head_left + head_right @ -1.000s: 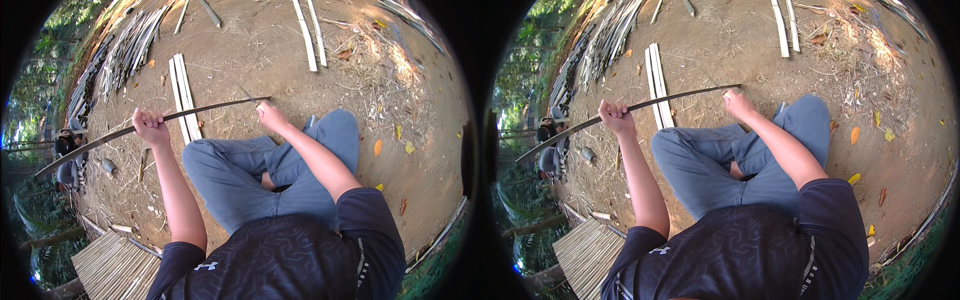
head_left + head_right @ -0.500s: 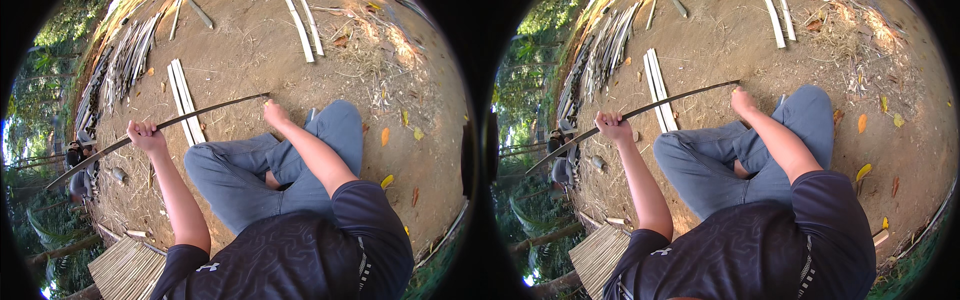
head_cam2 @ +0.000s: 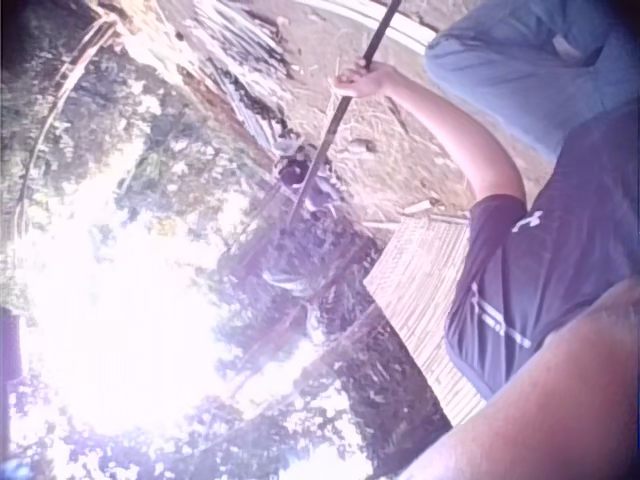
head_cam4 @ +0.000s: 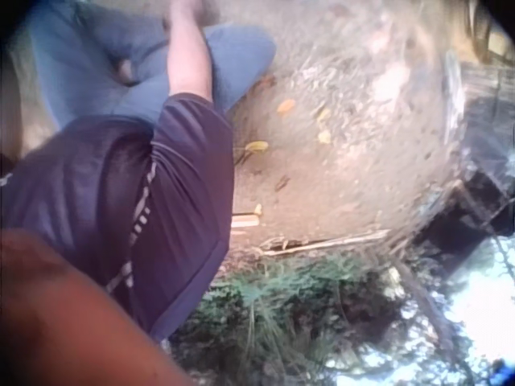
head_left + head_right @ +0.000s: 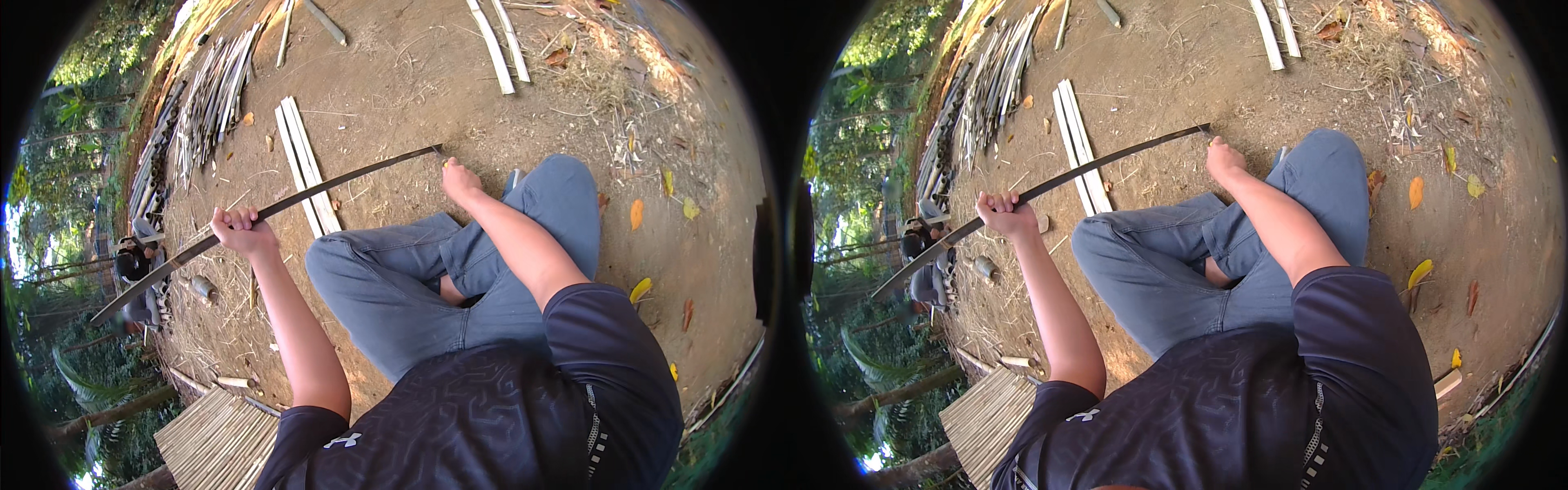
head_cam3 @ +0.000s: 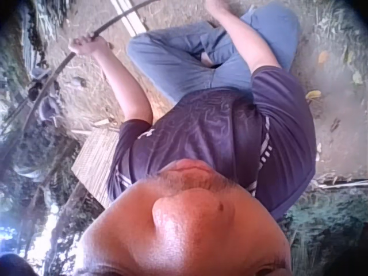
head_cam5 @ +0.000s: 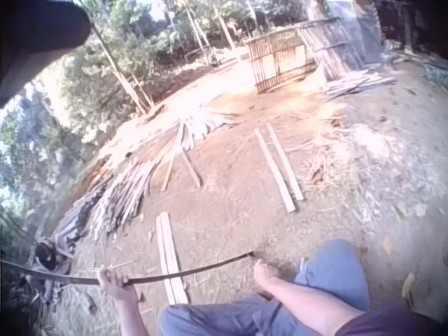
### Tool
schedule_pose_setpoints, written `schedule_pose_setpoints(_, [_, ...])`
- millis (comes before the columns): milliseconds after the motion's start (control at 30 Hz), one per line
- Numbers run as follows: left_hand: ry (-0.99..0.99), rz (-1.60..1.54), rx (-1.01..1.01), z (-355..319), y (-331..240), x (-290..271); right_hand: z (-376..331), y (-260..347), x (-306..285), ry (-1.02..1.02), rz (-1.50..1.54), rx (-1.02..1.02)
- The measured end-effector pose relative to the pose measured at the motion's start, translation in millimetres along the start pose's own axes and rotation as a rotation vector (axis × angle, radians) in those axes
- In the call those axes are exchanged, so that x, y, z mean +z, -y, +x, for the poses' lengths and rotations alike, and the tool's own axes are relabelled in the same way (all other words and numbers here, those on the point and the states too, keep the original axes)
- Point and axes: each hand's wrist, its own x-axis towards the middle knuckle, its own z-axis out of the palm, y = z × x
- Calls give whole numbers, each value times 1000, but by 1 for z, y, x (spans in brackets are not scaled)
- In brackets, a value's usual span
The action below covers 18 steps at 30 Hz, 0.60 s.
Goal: The person uses a knife to peel and strip the outer layer of a long bamboo piece while sitting on the ground, turning the bamboo and making several passes with the blade.
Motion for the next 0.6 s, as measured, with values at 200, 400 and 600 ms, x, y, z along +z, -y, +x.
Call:
schedule_pose_setpoints(200, [31,-1,20,0,-3,-4,8,-7,7,48,-128,4])
schedule_pose_setpoints(400, [-45,57,72,4,-30,-36,-30,80,-7,242,-77,-117])
schedule_pose_setpoints(600, [-17,29,62,9,-26,-42,-20,64,3,222,15,22])
